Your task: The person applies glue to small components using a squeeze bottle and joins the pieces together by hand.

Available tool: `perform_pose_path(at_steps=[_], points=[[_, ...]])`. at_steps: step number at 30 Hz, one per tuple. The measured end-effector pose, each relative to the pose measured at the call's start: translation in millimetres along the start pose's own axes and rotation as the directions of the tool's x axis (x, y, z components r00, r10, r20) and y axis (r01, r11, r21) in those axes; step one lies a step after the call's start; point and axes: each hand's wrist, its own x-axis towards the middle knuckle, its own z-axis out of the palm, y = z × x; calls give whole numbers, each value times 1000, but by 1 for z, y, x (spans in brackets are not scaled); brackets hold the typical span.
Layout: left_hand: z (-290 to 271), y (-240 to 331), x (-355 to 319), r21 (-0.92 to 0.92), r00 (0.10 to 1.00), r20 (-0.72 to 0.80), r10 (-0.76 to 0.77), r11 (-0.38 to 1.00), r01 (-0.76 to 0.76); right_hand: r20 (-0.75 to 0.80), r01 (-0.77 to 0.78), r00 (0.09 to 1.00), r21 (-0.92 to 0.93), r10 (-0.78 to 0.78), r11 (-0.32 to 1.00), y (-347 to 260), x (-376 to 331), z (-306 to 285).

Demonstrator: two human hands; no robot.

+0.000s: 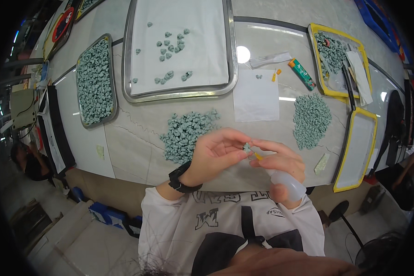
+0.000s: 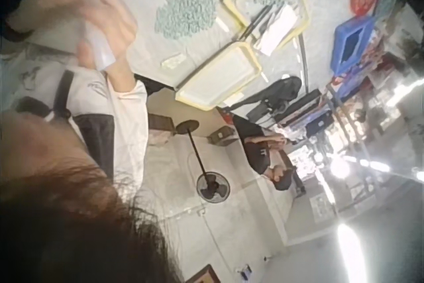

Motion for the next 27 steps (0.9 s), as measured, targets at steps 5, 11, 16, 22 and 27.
perform_pose_path(at_steps=[5,11,16,22,27], points=[[0,0,-1,-3,1000,-3,-3,1000,3,-7,1,1000,13,-1,1000,-1,-1,1],[0,0,0,3,1000,3,-1,1000,1,27,5,1000,-19,-4,1000,1,-1,-1],[-2,-2,1,-13,1000,-1,8,1000,-8,-15,9,1000,39,-9,999,3,-1,1],[2,2,4,-17,1000,15,-7,1000,7,-13,-1,1000,-8,0,1000,1,-1,-1],[0,3,-1,4,998,-46,-31,1000,31,29,-38,999,-19,39,999,-1,-2,-8]])
